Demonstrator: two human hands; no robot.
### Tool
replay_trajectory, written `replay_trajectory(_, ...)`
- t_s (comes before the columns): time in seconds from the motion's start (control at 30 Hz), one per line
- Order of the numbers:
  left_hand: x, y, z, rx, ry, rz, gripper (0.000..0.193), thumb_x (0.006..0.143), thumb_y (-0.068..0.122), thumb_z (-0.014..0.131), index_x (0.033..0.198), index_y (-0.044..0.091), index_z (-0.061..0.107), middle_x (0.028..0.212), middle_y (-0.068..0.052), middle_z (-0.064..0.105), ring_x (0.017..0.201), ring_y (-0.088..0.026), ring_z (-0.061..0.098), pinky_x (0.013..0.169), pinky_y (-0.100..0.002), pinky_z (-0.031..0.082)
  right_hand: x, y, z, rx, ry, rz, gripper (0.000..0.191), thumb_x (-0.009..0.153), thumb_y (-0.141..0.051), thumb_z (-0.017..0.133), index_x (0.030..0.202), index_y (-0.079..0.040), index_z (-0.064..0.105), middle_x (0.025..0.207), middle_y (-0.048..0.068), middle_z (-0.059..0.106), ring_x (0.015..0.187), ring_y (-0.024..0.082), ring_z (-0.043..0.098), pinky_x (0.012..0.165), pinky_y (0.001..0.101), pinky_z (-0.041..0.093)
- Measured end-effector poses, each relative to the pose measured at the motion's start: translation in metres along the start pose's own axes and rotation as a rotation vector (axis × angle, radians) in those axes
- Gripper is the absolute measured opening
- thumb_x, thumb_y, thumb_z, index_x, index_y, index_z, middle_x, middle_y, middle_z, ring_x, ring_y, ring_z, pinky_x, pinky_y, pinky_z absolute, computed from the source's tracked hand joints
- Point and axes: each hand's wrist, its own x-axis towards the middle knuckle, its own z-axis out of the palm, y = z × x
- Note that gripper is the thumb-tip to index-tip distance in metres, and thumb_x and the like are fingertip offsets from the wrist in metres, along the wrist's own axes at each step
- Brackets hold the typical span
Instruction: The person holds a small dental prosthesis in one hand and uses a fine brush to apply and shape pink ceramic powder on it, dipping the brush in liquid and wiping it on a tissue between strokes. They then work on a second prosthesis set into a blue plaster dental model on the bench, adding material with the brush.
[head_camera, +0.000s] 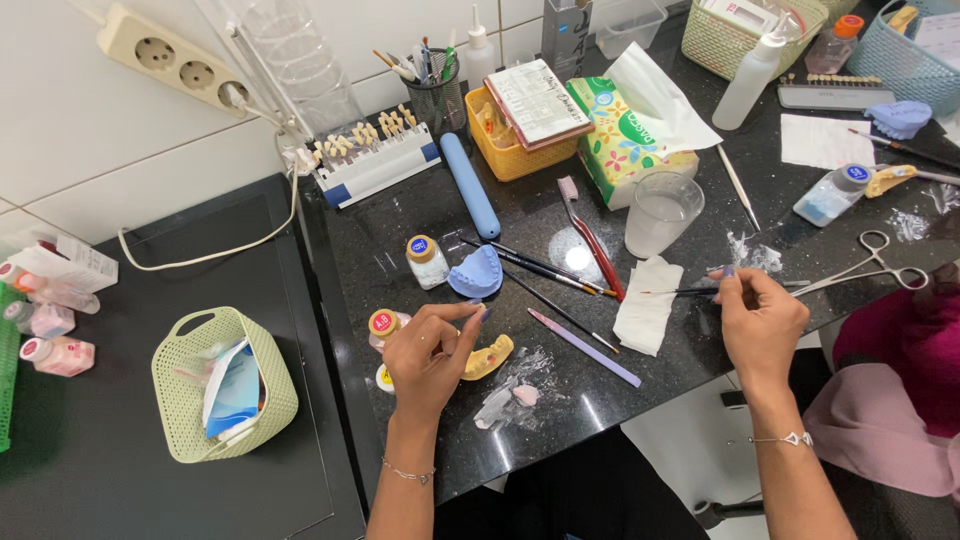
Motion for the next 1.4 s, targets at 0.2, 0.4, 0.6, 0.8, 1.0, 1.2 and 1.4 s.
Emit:
replay_trajectory(0.2, 0.001, 0.002, 0.0, 0.022, -0.004, 0.053, 0.039, 0.082, -0.003, 0.085, 0.065, 0.005, 0.05, 0.089, -0.009, 0.078, 0.059, -0.006, 0.064, 0.046, -0.022, 0.041, -0.002, -0.004, 0.0, -0.059, -0.003, -0.134, 0.024, 0.094, -0.01, 0.068, 0.116, -0.003, 0.071, 0.073, 0.003, 0.062, 0.063, 0.009, 0.055, 0.062, 0.0251, 0.046)
replay_trajectory(0.4, 0.003, 0.003, 0.001, 0.026, -0.011, 0.114, 0.036, 0.083, -0.003, 0.084, 0.068, 0.004, 0.052, 0.089, -0.009, 0.077, 0.062, -0.009, 0.068, 0.046, -0.021, 0.045, -0.003, -0.027, -0.001, -0.418, -0.197, -0.179, 0.021, 0.078, -0.013, 0.077, 0.099, -0.012, 0.077, 0.07, 0.004, 0.056, 0.07, 0.019, 0.06, 0.065, 0.036, 0.049)
replay_trajectory(0.6, 0.005, 0.004, 0.0, 0.032, -0.007, 0.121, 0.037, 0.082, -0.004, 0.084, 0.067, 0.004, 0.052, 0.09, -0.009, 0.077, 0.059, -0.008, 0.066, 0.046, -0.022, 0.044, -0.001, -0.052, -0.004, -0.274, -0.111, -0.527, 0.02, 0.081, -0.011, 0.078, 0.1, -0.009, 0.072, 0.101, 0.011, 0.06, 0.092, 0.029, 0.063, 0.077, 0.0378, 0.052)
replay_trajectory(0.8, 0.007, 0.006, 0.0, 0.034, -0.014, 0.154, 0.038, 0.082, -0.004, 0.085, 0.068, 0.004, 0.051, 0.089, -0.009, 0.076, 0.058, -0.01, 0.064, 0.047, -0.023, 0.044, -0.004, -0.076, -0.023, -0.294, 0.113, -0.775, 0.015, 0.106, 0.002, 0.073, 0.117, -0.003, 0.066, 0.119, 0.005, 0.067, 0.107, 0.028, 0.069, 0.094, 0.0397, 0.056)
replay_trajectory(1.0, 0.006, 0.009, 0.001, 0.049, -0.017, 0.198, 0.043, 0.081, -0.004, 0.086, 0.066, 0.004, 0.047, 0.09, -0.009, 0.076, 0.059, -0.012, 0.064, 0.048, -0.025, 0.045, 0.001, -0.103, 0.003, 0.51, 0.136, -0.645, 0.023, 0.108, 0.006, 0.053, 0.128, -0.004, 0.05, 0.123, 0.011, 0.051, 0.093, 0.02, 0.068, 0.079, 0.0297, 0.064)
replay_trajectory(1.2, 0.006, 0.008, 0.0, 0.069, -0.001, 0.243, 0.043, 0.08, -0.005, 0.087, 0.068, 0.005, 0.047, 0.093, -0.009, 0.076, 0.063, -0.014, 0.067, 0.051, -0.026, 0.047, 0.016, -0.139, 0.08, 0.427, 0.078, -0.914, 0.034, 0.099, 0.02, 0.052, 0.128, 0.001, 0.053, 0.116, 0.017, 0.05, 0.108, 0.037, 0.07, 0.095, 0.0425, 0.065)
replay_trajectory(1.4, 0.007, 0.009, -0.001, 0.07, 0.068, 0.261, 0.047, 0.078, -0.005, 0.089, 0.064, 0.007, 0.046, 0.092, -0.01, 0.076, 0.06, -0.011, 0.065, 0.049, -0.025, 0.046, 0.019, -0.135, 0.129, 0.472, 0.115, -0.923, 0.016, 0.102, 0.001, 0.07, 0.117, 0.001, 0.063, 0.113, 0.017, 0.065, 0.108, 0.033, 0.07, 0.093, 0.0409, 0.059)
